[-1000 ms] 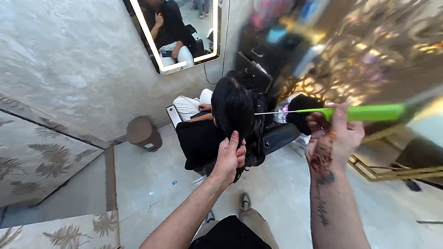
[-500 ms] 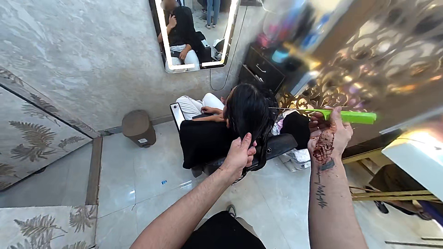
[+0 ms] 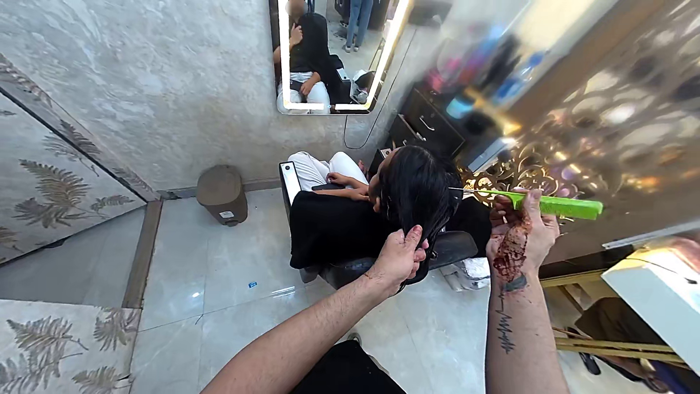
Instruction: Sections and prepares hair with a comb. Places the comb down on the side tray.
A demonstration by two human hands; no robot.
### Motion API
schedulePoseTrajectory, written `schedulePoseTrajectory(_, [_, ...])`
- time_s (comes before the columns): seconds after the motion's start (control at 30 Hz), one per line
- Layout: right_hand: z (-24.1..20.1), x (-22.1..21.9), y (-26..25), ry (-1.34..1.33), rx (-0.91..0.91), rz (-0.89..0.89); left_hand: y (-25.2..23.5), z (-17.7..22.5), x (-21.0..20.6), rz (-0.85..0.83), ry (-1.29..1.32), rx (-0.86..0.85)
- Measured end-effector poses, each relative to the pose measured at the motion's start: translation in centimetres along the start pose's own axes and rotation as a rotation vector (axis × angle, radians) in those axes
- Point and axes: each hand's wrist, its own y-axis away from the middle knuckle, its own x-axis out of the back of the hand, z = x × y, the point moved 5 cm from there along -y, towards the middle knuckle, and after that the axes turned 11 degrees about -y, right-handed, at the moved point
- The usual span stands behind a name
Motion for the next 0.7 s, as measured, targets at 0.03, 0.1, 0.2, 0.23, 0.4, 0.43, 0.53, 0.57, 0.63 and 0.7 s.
schedulePoseTrajectory(0.03, [0.2, -0.2, 0.2, -0.005, 0.021, -0.03, -0.1, 0.0, 0.1, -0.004, 0.002, -0.001])
schedulePoseTrajectory(0.1, [0.4, -0.6, 0.9, -0.002, 0.064, -0.088, -0.2, -0.2, 0.2, -0.013, 0.008, -0.001])
schedulePoseTrajectory(0.2, [0.6, -1.6, 2.1, 0.03, 0.146, -0.12, -0.6, -0.2, 0.3, -0.025, 0.0, 0.005])
schedulePoseTrajectory(0.23, [0.6, -2.0, 2.5, 0.041, 0.179, -0.154, -0.7, -0.2, 0.3, -0.029, -0.007, -0.001])
schedulePoseTrajectory(0.4, [0.8, -4.0, 3.2, 0.166, 0.374, -0.361, -0.9, 0.2, 0.5, -0.041, -0.027, -0.025])
schedulePoseTrajectory(0.43, [0.8, -4.3, 3.2, 0.194, 0.388, -0.396, -0.9, 0.2, 0.5, -0.045, -0.021, -0.024])
schedulePoseTrajectory(0.53, [0.6, -4.8, 3.5, 0.219, 0.409, -0.444, -0.8, 0.5, 0.6, -0.065, -0.004, -0.02])
schedulePoseTrajectory(0.57, [0.5, -4.8, 3.6, 0.228, 0.411, -0.427, -0.8, 0.6, 0.6, -0.076, 0.003, -0.021])
schedulePoseTrajectory(0.63, [0.8, -4.8, 3.6, 0.237, 0.402, -0.392, -0.8, 0.6, 0.7, -0.113, 0.028, -0.022])
schedulePoseTrajectory(0.7, [1.8, -5.0, 3.6, 0.228, 0.377, -0.408, -0.7, 0.6, 0.8, -0.152, 0.047, -0.025])
